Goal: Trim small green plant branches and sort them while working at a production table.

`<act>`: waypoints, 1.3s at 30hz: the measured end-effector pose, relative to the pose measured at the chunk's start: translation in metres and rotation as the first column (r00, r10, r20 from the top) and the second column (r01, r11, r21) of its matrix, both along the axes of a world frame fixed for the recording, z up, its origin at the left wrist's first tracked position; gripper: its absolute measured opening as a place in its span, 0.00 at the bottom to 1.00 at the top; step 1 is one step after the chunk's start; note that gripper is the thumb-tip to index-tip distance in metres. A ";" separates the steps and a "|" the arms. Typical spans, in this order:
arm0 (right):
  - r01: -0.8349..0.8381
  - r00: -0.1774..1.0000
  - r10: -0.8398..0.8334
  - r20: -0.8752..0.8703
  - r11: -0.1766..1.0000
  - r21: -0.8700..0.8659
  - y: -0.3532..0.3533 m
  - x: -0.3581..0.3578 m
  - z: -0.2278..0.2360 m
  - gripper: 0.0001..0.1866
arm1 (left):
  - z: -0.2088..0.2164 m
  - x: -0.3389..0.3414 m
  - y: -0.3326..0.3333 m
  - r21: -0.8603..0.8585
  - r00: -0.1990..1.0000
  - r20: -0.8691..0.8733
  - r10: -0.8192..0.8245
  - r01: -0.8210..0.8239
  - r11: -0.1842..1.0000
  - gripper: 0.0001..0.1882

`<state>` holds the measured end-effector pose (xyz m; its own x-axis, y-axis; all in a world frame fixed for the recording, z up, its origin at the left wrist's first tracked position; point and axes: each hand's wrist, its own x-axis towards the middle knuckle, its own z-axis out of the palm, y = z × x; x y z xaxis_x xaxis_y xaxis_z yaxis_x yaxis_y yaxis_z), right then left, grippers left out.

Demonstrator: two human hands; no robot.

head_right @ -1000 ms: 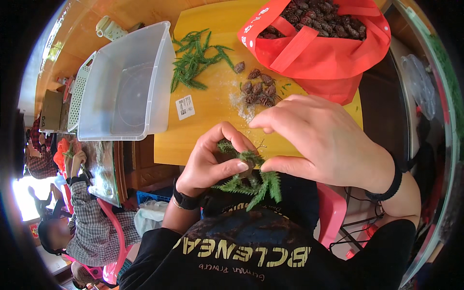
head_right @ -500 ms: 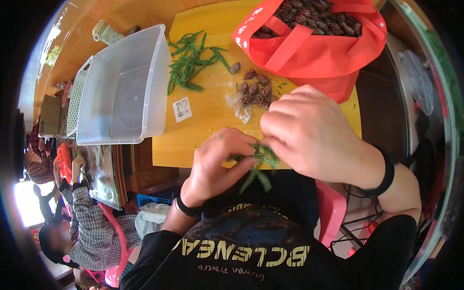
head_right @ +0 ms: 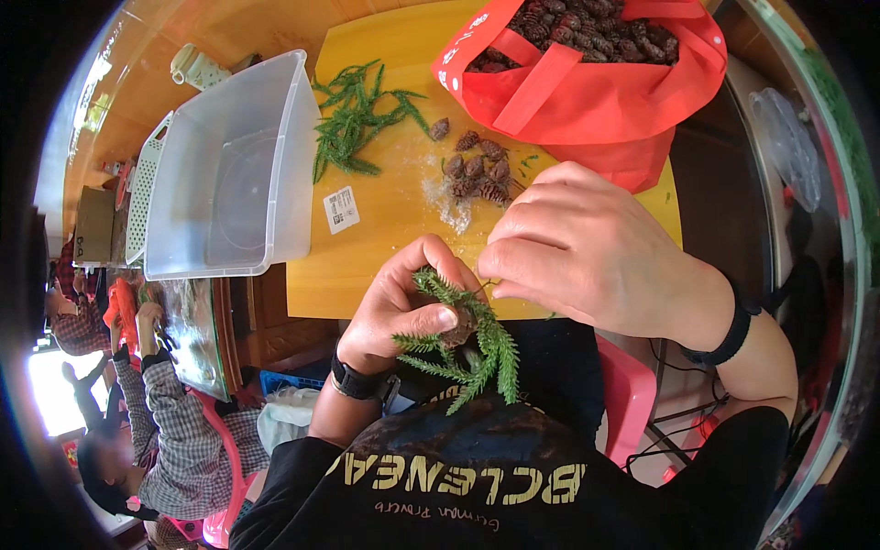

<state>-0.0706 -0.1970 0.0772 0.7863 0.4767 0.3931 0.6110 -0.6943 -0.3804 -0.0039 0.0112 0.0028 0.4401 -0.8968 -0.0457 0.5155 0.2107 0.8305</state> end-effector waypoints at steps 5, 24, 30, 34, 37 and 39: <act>-0.024 1.000 0.024 -0.017 1.000 0.018 -0.001 0.000 0.000 0.08 | 0.003 0.002 0.001 0.029 0.995 -0.064 -0.074 0.076 0.997 0.15; 0.396 0.838 -0.209 -0.504 0.869 0.298 0.006 -0.015 -0.006 0.12 | 0.000 -0.015 -0.010 0.016 0.708 0.671 0.221 -0.311 0.950 0.16; 0.389 0.854 -0.169 -0.491 0.835 0.390 0.010 -0.021 -0.008 0.11 | 0.006 -0.016 -0.014 0.032 0.650 0.737 0.186 -0.308 0.951 0.18; 0.369 0.869 -0.142 -0.475 0.824 0.430 0.013 -0.022 -0.010 0.08 | 0.004 -0.014 -0.016 -0.040 0.562 0.801 0.205 -0.292 0.955 0.17; 0.430 0.880 -0.256 -0.399 0.786 0.445 0.011 -0.024 -0.016 0.04 | 0.001 -0.016 -0.013 -0.046 0.639 0.738 0.218 -0.275 0.960 0.13; 0.520 0.849 -0.416 -0.326 0.769 0.372 -0.009 -0.029 -0.026 0.02 | 0.000 -0.019 -0.008 0.012 0.967 0.143 0.210 -0.213 0.977 0.09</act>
<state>-0.1000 -0.2056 0.0514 0.9529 -0.1516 0.2625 0.1212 -0.6032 -0.7883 -0.0226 0.0030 0.0029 0.6234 -0.7818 0.0071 0.3398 0.2791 0.8981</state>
